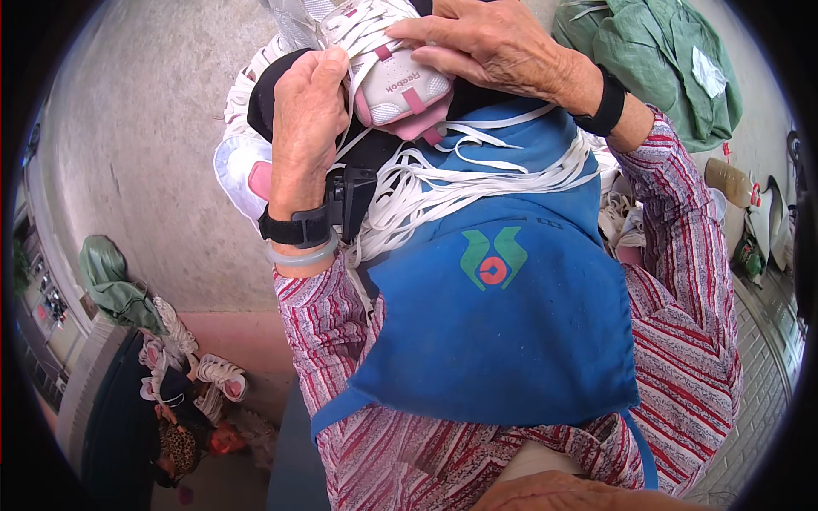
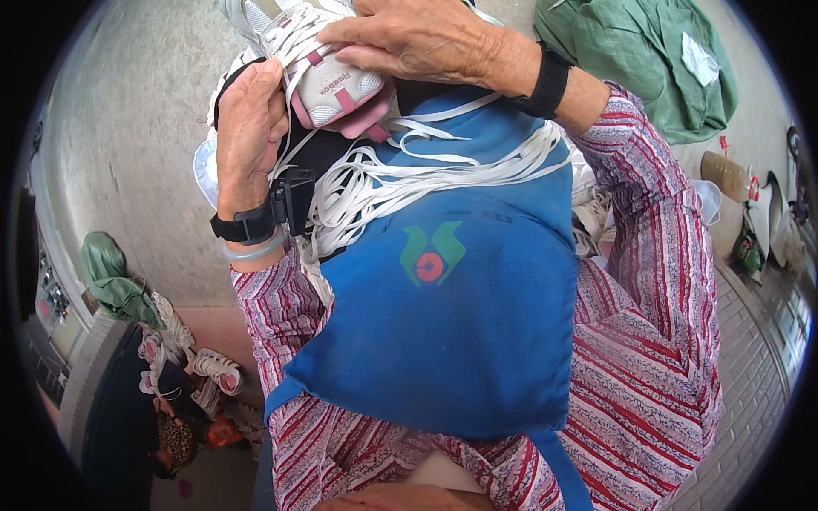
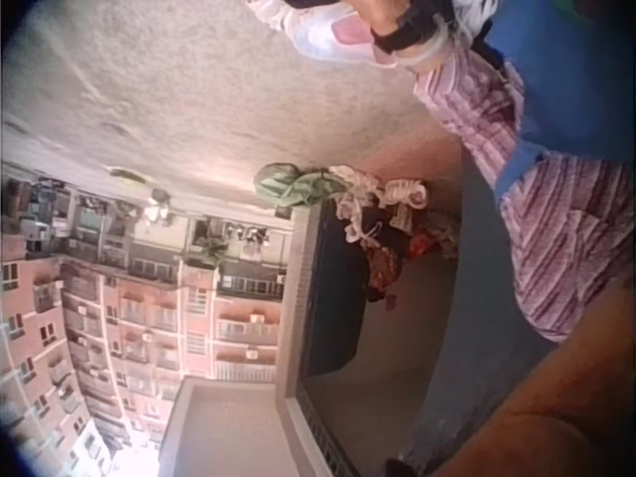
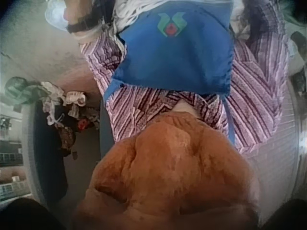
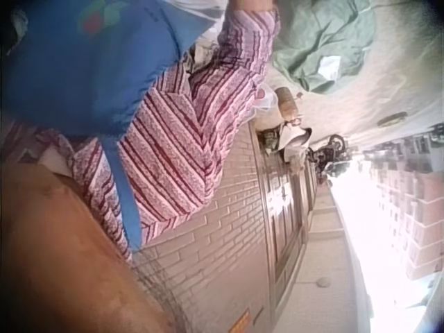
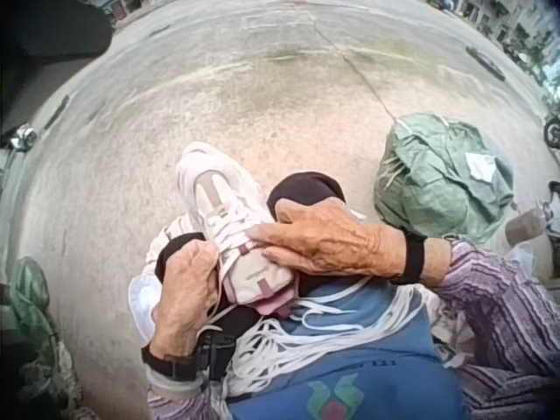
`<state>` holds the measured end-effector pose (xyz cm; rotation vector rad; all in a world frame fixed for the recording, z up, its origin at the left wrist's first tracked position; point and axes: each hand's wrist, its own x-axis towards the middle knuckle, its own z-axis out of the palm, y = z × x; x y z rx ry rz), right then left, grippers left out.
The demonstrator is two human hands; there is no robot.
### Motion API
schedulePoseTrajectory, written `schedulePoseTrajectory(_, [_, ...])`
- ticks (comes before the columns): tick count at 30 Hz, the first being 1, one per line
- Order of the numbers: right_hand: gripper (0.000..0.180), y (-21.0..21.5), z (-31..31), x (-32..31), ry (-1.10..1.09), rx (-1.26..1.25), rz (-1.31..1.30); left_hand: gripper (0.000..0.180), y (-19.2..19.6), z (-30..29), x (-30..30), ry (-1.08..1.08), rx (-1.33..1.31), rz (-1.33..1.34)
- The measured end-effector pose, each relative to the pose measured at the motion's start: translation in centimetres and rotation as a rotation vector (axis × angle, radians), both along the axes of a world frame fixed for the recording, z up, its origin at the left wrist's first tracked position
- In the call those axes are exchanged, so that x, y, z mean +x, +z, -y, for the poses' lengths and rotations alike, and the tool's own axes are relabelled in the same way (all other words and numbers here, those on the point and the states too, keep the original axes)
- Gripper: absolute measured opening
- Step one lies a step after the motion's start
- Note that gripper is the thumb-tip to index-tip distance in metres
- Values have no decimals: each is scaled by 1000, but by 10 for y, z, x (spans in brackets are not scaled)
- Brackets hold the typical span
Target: The person is lacing several pairs of shoes, pulling the laces through the eyelets and tying them.
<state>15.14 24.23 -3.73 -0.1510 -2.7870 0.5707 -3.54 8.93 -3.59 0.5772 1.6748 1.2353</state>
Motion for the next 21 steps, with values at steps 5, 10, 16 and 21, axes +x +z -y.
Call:
schedulePoseTrajectory(5, [16, 1, -12, 7, -83, -16, -215, 30, -12, 7, 5, 56, -68, -535])
schedulePoseTrajectory(10, [21, 10, -21, 30, -225, -559, 20, 14, -10, 20, 16, 15, 49, -917])
schedulePoseTrajectory(16, [25, 6, -4, 18, -200, -341, -153, 16, -2, 24, 25, 33, 185, -890])
schedulePoseTrajectory(21, [18, 10, 0, -8, -85, -254, -195, 17, 0, 22, 26, -46, 142, -912])
